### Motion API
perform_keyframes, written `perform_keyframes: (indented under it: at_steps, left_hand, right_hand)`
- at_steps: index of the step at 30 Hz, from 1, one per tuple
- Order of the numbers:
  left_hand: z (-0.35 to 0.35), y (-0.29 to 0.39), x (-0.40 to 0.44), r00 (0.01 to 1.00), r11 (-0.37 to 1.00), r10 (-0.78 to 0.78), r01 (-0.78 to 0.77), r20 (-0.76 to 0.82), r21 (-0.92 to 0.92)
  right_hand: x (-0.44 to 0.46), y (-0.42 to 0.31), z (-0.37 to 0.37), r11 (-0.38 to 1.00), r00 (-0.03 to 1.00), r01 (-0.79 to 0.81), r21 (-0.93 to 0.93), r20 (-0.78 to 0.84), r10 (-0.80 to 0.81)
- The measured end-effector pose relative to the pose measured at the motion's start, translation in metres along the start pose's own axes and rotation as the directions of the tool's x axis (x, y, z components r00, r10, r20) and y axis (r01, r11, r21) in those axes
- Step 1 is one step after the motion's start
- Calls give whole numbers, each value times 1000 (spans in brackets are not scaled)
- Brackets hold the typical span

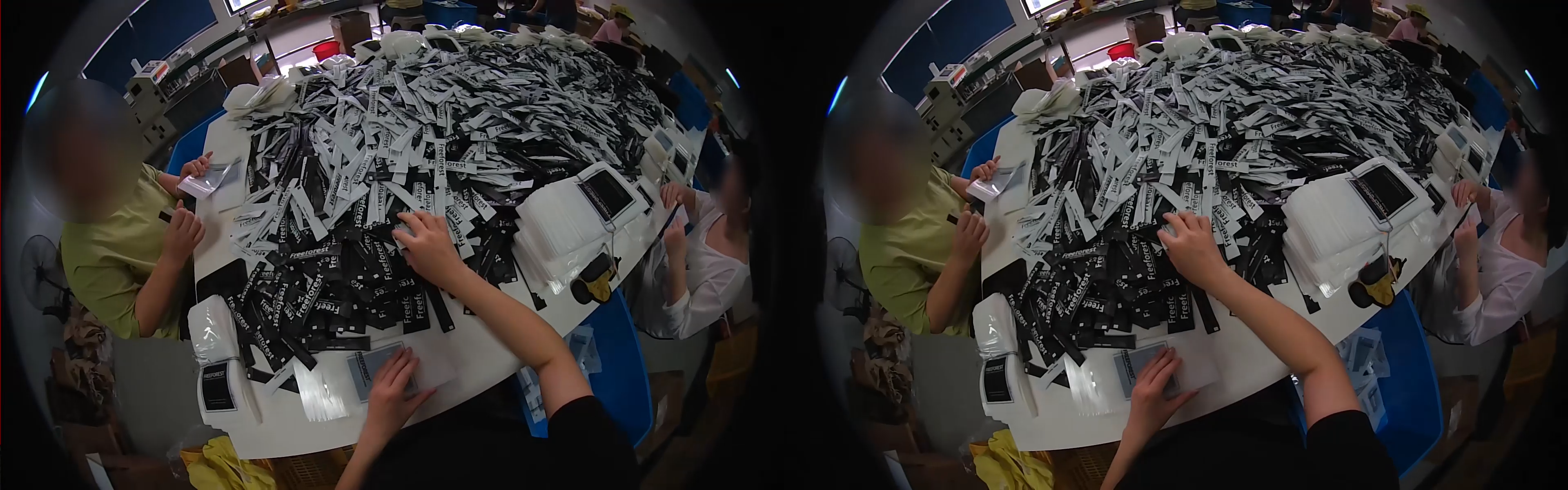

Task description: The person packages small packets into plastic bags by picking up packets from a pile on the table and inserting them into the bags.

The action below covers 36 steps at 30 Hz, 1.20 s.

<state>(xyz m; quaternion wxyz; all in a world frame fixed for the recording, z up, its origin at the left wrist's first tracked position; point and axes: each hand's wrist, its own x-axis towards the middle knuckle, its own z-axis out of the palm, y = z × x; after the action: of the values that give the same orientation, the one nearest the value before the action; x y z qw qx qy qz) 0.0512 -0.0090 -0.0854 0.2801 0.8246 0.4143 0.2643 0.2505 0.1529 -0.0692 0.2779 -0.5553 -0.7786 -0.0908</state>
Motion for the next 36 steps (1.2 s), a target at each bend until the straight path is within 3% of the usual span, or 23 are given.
perform_keyframes:
  at_steps: [2,4,5,6,7,9,10,12,13,14,16,17,20,22,24,25,26,28,30,31,32,34,36]
  left_hand:
    - [-2,-3,-1,1000,999,-9,9,-5,-38]
    - [-4,-2,-1,997,995,-37,31,-64,-89]
    - [-4,-4,-2,997,995,-41,35,-64,-95]
    - [-3,-7,-2,996,995,-35,27,-83,-96]
    - [-2,-8,-2,995,995,-28,18,-101,-97]
    - [3,-7,-4,979,979,-118,87,-165,-182]
    - [4,-7,-6,952,953,-211,150,-223,-262]
    - [2,-6,-8,938,930,-288,226,-194,-288]
    - [1,-5,-10,915,899,-369,307,-164,-311]
    - [1,-8,-11,914,900,-369,307,-167,-309]
    - [6,-16,-12,898,893,-389,311,-207,-326]
    - [7,-16,-13,898,894,-387,309,-211,-324]
    - [4,-13,-10,882,888,-415,338,-225,-313]
    - [-11,4,-2,811,777,-555,427,-185,-463]
    - [-24,12,4,861,842,-468,368,-197,-395]
    - [-30,15,5,904,896,-379,305,-199,-323]
    - [-35,19,4,905,896,-377,301,-199,-326]
    - [-41,26,0,943,941,-319,327,96,-85]
    - [-37,28,-4,936,938,-310,330,164,-110]
    - [-36,29,-3,913,939,-311,339,263,-65]
    - [-36,30,-2,878,939,-312,342,362,-19]
    - [-30,27,0,881,925,-328,373,342,-74]
    - [-30,27,3,883,907,-346,401,317,-127]
  right_hand:
    - [1,11,11,996,997,61,-60,-36,-63]
    - [3,7,0,970,973,93,226,-226,-41]
    - [4,1,-10,961,933,143,236,-357,-51]
    - [3,-4,-18,962,935,142,233,-352,-53]
    - [-1,-10,-24,847,940,72,527,-321,120]
    - [-9,-16,-28,416,937,-85,905,-70,343]
    - [-10,-18,-31,420,936,-85,904,-73,345]
    - [-6,-25,-38,389,790,-537,749,284,543]
    - [-2,-29,-33,537,853,-453,712,170,493]
    - [2,-30,-24,536,854,-451,714,170,492]
    - [8,-25,3,744,885,-466,479,262,386]
    - [11,-25,15,778,852,-519,353,291,435]
    - [15,-24,22,814,823,-531,234,369,431]
    - [8,-22,19,825,846,-508,248,324,424]
    - [-4,-17,4,837,876,-453,306,326,355]
    - [-10,-19,-14,792,889,-442,421,324,323]
    - [-16,-22,-35,794,889,-441,418,323,324]
    - [-36,-25,-65,556,827,-560,613,383,411]
    - [-73,-27,-68,380,852,-412,828,202,483]
    - [-86,-28,-64,449,872,-276,850,25,489]
    - [-98,-30,-66,450,871,-278,849,25,491]
    - [-122,-35,-71,279,737,-462,842,190,649]
    - [-142,-45,-74,288,707,-404,868,96,701]
